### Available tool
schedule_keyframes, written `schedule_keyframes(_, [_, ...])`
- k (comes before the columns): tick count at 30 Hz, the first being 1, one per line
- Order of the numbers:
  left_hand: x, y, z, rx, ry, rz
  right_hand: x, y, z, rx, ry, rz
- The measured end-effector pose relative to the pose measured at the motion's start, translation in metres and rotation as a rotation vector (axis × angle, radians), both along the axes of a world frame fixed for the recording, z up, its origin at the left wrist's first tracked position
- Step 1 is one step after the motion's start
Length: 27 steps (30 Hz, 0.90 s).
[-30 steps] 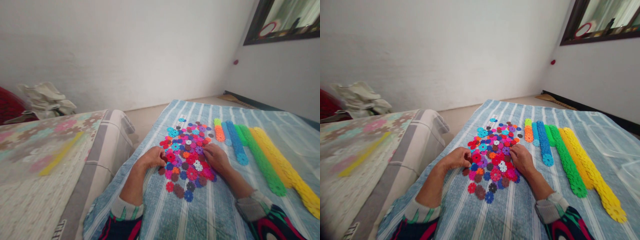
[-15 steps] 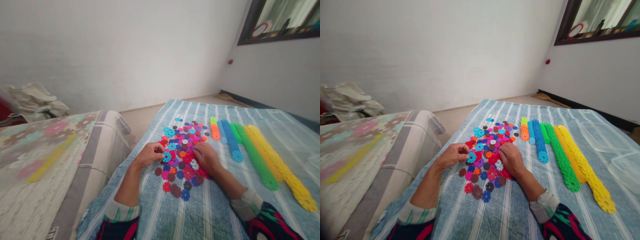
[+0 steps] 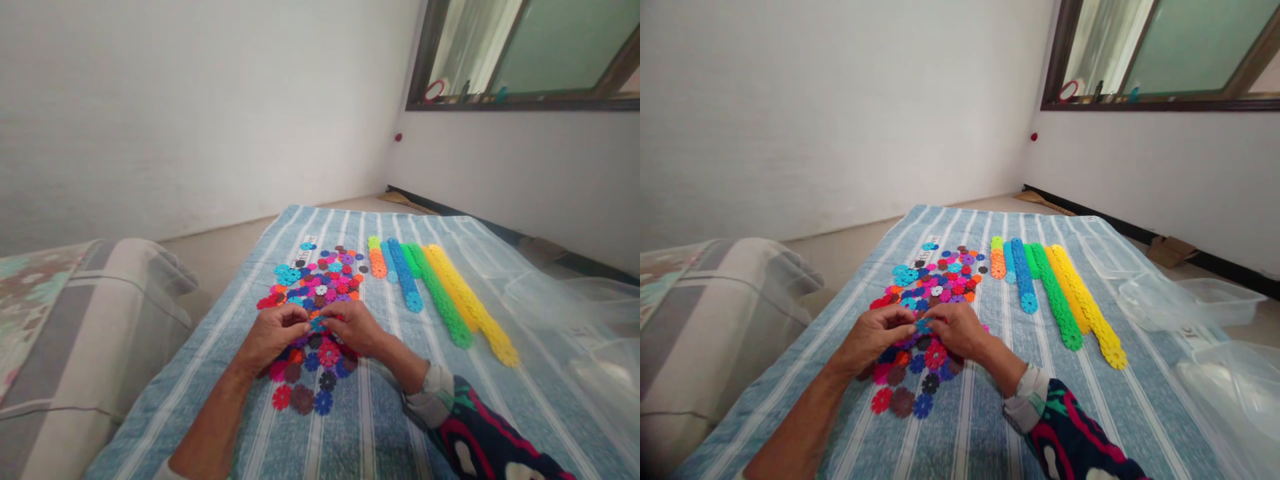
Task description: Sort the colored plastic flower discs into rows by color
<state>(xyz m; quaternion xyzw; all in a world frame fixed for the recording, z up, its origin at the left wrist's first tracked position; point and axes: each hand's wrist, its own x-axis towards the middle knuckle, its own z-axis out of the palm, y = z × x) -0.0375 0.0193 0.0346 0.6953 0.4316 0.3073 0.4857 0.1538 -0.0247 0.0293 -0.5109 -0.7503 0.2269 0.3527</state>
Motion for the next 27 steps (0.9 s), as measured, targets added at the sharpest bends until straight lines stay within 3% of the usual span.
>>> schedule_keyframes(3, [-0.007,0.006,-0.001,0.027,0.064,0.163,0.041,0.004,0.020,0.000,-0.055,-0.015])
schedule_keyframes(5, [-0.017,0.013,-0.001,0.089,0.122,0.276,0.078,0.003,0.031,0.021,-0.196,-0.157])
schedule_keyframes(9, [-0.036,0.026,0.000,0.213,0.387,0.320,0.144,-0.009,0.036,-0.120,-0.510,-0.438])
schedule_keyframes(11, [-0.041,0.030,0.000,0.235,0.494,0.321,0.163,-0.015,0.030,-0.188,-0.599,-0.459])
schedule_keyframes(15, [-0.044,0.031,0.000,0.213,0.598,0.307,0.170,-0.019,0.018,-0.262,-0.656,-0.422])
schedule_keyframes(21, [-0.048,0.035,-0.002,0.273,0.787,0.376,0.163,-0.017,0.014,-0.307,-0.686,-0.491])
schedule_keyframes(27, [-0.050,0.033,-0.003,0.245,0.817,0.417,0.168,-0.019,0.011,-0.302,-0.766,-0.508])
